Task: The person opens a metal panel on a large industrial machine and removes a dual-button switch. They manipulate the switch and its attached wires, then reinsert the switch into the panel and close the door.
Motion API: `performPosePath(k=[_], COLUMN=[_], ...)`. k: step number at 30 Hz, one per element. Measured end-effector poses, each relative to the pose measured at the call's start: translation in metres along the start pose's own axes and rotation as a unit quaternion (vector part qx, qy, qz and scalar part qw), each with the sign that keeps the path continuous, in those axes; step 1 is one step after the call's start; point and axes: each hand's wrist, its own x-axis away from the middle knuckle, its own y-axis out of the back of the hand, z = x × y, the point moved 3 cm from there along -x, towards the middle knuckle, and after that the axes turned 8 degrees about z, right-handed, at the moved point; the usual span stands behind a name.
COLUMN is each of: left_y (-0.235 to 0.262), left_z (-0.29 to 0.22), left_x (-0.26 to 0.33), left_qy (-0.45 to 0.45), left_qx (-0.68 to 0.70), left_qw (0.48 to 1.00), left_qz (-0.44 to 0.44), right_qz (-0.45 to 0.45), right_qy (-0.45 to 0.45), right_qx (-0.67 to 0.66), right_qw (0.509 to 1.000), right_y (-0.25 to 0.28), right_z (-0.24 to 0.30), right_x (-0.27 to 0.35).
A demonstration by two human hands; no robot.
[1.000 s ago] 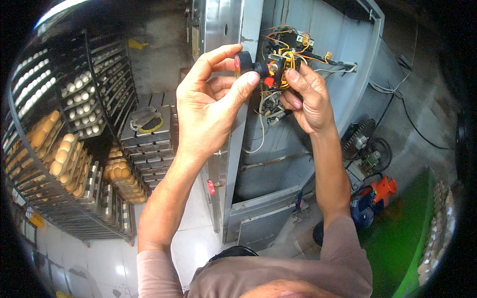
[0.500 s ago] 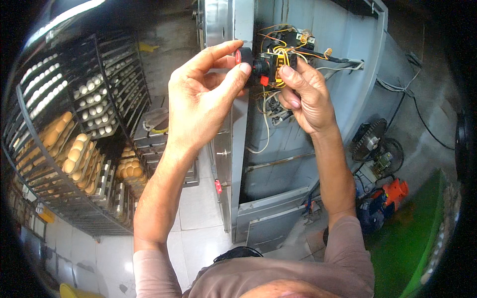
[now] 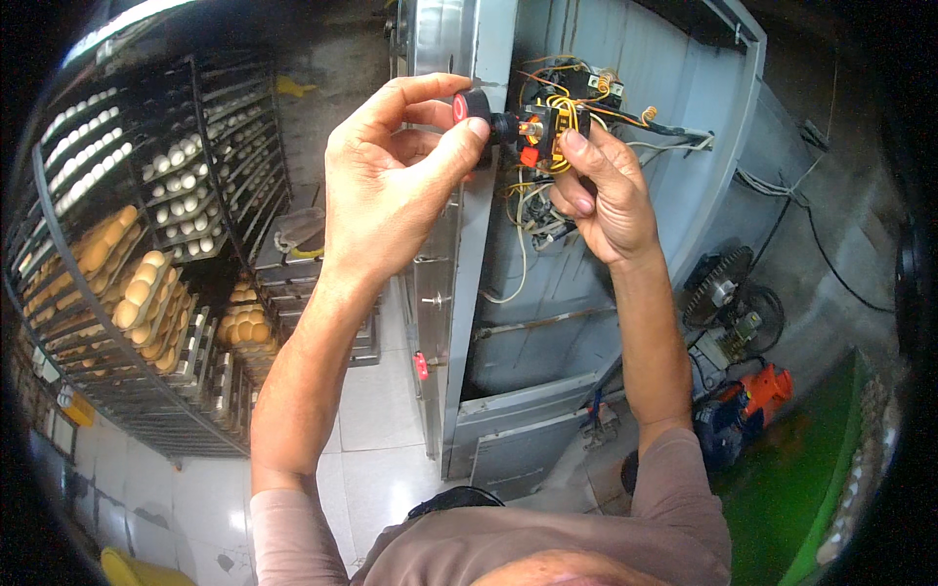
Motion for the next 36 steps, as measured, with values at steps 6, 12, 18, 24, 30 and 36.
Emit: performPosePath(k=[6,12,18,24,30,36], left_y=[-0.006,-0.004,-0.003,-0.005,-0.002,-0.002], left_z=[0.003,0.001,-0.005,0.0,-0.004,-0.005], left_x=[-0.001,-0.008,-0.015,-0.017,-0.023,-0.024], left_qy=[0.008,0.026,0.06,0.063,0.067,0.056], left_qx=[-0.011,-0.055,-0.069,-0.046,-0.067,-0.078], left_qw=[1.0,0.997,0.994,0.995,0.99,0.989], left_qz=[0.023,0.044,0.056,0.06,0.103,0.113], right_qz=[-0.011,-0.034,-0.032,-0.037,-0.013,-0.012], right_qy=[0.004,0.014,0.02,0.022,0.013,0.029], right_qx=[0.011,0.028,0.035,0.031,0.023,0.038], right_qw=[1.0,0.999,0.999,0.999,1.0,0.999], right_y=[-0.002,-0.007,-0.005,-0.005,0.002,-0.001], right_z=[0.0,0.002,0.004,0.002,0.006,0.005], right_x=[0.001,0.001,0.001,-0.001,-0.001,-0.002])
